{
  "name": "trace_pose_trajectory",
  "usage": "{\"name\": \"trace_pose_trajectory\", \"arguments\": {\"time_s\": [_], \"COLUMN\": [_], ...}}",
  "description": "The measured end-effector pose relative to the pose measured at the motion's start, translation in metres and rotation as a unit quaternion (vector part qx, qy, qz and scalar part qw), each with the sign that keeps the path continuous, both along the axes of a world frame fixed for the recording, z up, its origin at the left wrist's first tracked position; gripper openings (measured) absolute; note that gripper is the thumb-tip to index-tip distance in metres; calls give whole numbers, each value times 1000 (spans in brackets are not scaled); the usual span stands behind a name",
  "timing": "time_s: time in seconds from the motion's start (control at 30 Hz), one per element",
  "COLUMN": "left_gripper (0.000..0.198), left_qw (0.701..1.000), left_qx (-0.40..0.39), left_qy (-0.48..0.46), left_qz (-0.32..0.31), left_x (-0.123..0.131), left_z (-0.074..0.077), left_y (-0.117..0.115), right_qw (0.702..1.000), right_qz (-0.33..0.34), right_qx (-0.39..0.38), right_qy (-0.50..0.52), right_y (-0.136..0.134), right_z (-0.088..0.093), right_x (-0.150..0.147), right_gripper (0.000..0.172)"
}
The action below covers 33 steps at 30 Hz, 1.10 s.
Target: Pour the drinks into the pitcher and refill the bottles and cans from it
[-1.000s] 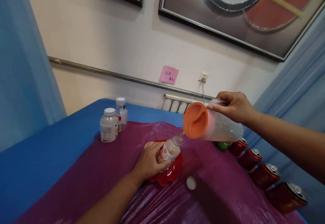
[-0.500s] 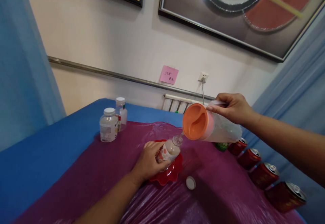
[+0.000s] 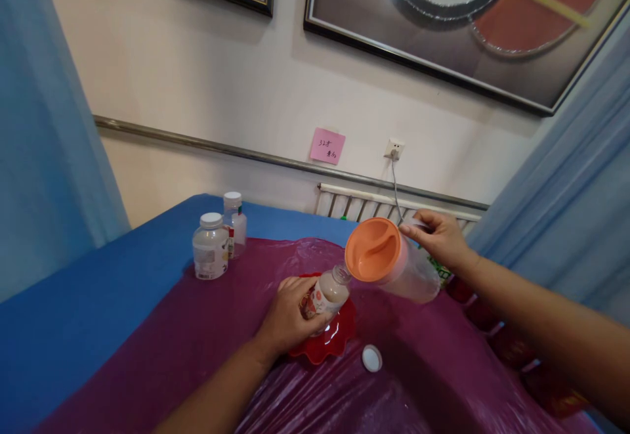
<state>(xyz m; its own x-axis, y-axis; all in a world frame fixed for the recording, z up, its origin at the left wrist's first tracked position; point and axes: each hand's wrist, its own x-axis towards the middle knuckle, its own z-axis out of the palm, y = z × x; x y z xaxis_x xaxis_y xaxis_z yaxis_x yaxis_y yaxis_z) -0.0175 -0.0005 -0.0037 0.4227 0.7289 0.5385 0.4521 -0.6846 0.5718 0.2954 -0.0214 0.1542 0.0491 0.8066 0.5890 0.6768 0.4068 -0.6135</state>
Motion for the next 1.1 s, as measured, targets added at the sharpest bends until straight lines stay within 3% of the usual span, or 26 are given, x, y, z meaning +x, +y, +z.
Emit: {"name": "trace_pose_trajectory", "arguments": {"time_s": [0.23, 0.5, 0.67, 0.8, 0.9, 1.0, 1.1], "left_gripper": [49, 51, 53, 52, 53, 54, 55], "left_qw": [999, 997, 997, 997, 996, 995, 995], "left_qx": [23, 36, 23, 14, 10, 2, -5], "left_qy": [0, -30, -34, -37, -35, -39, -47], "left_qz": [30, 67, 71, 73, 81, 88, 92], "left_x": [0, -1, -1, -1, -1, -1, 0], "left_z": [0, -4, -5, -7, -9, -10, -9], "left_y": [2, 7, 8, 7, 8, 9, 9], "right_qw": [982, 933, 915, 909, 911, 948, 984], "right_qz": [-59, -117, -140, -191, -210, -148, -39], "right_qx": [23, 34, 40, 57, 49, -42, -150], "right_qy": [176, 339, 375, 366, 352, 278, 92], "right_y": [18, 43, 39, 18, -16, -57, -89], "right_z": [-61, -135, -155, -158, -165, -177, -189], "right_x": [20, 19, 15, 18, 8, -16, -39], "right_gripper": [54, 59, 57, 48, 42, 29, 28]}}
